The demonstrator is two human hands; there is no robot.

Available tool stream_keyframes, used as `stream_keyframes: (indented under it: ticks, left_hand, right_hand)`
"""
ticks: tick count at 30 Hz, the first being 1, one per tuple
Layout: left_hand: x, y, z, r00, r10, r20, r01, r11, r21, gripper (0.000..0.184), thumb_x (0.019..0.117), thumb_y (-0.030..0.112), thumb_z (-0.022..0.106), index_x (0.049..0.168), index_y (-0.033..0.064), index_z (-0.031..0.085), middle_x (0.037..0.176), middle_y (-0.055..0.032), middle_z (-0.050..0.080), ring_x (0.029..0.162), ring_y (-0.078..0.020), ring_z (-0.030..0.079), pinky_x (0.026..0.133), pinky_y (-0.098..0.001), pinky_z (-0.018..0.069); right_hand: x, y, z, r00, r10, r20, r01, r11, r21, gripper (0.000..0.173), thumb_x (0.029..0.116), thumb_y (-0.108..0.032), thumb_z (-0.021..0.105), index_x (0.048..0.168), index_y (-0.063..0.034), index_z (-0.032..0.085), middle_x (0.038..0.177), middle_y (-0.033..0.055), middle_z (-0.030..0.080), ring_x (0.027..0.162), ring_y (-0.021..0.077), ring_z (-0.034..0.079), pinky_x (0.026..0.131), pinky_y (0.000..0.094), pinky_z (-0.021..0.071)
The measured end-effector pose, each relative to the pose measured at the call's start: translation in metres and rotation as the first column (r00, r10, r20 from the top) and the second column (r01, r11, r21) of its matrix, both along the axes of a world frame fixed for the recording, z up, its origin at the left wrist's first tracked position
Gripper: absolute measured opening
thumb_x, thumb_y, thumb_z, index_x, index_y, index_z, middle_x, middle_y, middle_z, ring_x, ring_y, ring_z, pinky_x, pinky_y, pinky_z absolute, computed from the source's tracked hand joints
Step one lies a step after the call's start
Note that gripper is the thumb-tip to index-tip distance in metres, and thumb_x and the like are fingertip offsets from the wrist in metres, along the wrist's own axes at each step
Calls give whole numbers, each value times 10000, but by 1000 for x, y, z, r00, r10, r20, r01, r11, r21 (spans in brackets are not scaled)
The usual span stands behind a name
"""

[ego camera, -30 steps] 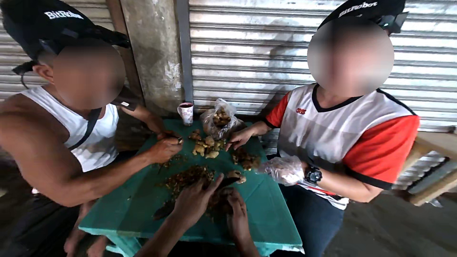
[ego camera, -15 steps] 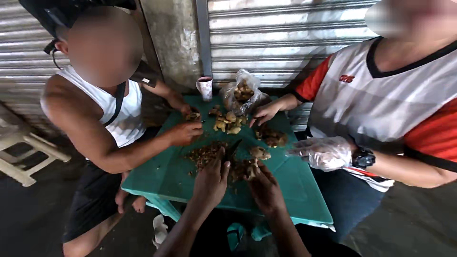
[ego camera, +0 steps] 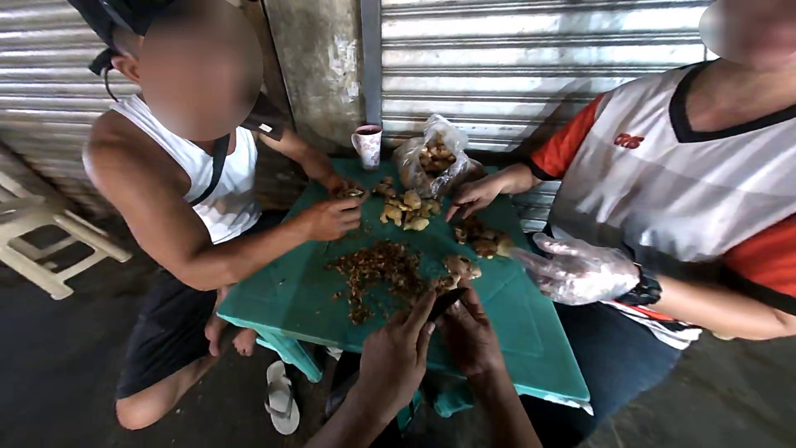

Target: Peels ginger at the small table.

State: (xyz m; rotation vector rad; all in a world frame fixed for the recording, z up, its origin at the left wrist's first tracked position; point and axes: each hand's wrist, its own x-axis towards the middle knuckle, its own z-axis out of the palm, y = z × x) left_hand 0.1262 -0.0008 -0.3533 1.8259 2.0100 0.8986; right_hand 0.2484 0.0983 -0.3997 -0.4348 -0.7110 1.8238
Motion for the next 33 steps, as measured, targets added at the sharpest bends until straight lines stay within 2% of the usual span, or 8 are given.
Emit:
stream_keyframes:
  ticks: [5, 7, 9, 11, 17, 21, 28, 33]
  left_hand:
    - [2, 3, -1, 999, -27, 41, 26, 1000, 17, 465, 1100, 348, 402, 1548, 249, 482, 1101, -127, 732, 881, -305, 730, 737, -524, 597]
    - [3, 5, 0, 1000, -7, 20, 7, 1000, -11, 460, 1099, 349, 406, 1541, 250, 491, 1121, -133, 731, 881, -316, 734, 737, -532, 599]
    - [1, 8, 1, 1000, 15, -23, -16, 999, -41, 466, 1099, 357, 406, 1553, 277, 470, 1097, -131, 729, 866, -323, 728, 729, -528, 592]
    - [-1, 9, 3, 999, 15, -42, -17, 998, -53, 473, 1100, 358, 407, 1566, 288, 448, 1100, -129, 730, 870, -318, 727, 736, -522, 592]
    - [1, 7, 3, 999, 8, -43, -9, 1000, -17, 476, 1098, 362, 413, 1565, 279, 450, 1061, -123, 729, 830, -308, 723, 709, -515, 593]
    - [-2, 10, 6, 998, 27, -48, -29, 999, -39, 469, 1098, 360, 417, 1560, 289, 458, 1093, -110, 743, 870, -317, 734, 749, -539, 596]
    - [-2, 10, 3, 999, -21, -40, 23, 999, 34, 474, 1095, 310, 426, 1559, 226, 466, 1063, -107, 754, 809, -306, 737, 716, -549, 598]
    - [-13, 14, 5, 999, -25, 23, 25, 999, -22, 464, 1103, 334, 393, 1537, 207, 497, 1079, -100, 753, 920, -304, 734, 811, -559, 582]
  right_hand:
    - [1, 0, -2, 998, -19, -58, 17, 999, -35, 671, 680, -154, 933, 1278, -157, 627, 1054, 133, 729, 869, 229, 739, 811, 401, 632]
    - [1, -1, -3, 999, -27, -46, 26, 1000, -13, 609, 761, -161, 876, 1310, -151, 612, 1066, 119, 728, 864, 210, 734, 798, 384, 630]
    - [2, -2, -2, 1000, -15, -18, 15, 1000, 17, 478, 896, -144, 706, 1352, -119, 563, 1092, 112, 718, 885, 194, 728, 805, 363, 624]
    - [2, -1, -2, 1000, 0, -17, 0, 999, 34, 446, 914, -101, 611, 1356, -78, 556, 1081, 127, 719, 874, 193, 728, 794, 359, 624]
    - [3, -3, 0, 1000, 3, 24, -4, 999, 43, 461, 871, -91, 655, 1323, -74, 565, 1038, 121, 721, 827, 175, 727, 768, 343, 624]
    - [3, -3, 0, 999, 33, 42, -37, 996, 87, 521, 843, -138, 745, 1319, -39, 560, 1035, 123, 720, 813, 182, 722, 759, 362, 623]
    - [2, -4, 2, 997, 14, 72, -21, 995, 102, 537, 846, -106, 697, 1336, -2, 504, 1043, 95, 721, 853, 170, 721, 777, 363, 617]
    - [-2, -5, 2, 991, 32, 128, -50, 988, 144, 532, 841, -117, 734, 1307, 30, 523, 1045, 123, 715, 866, 187, 717, 774, 367, 615]
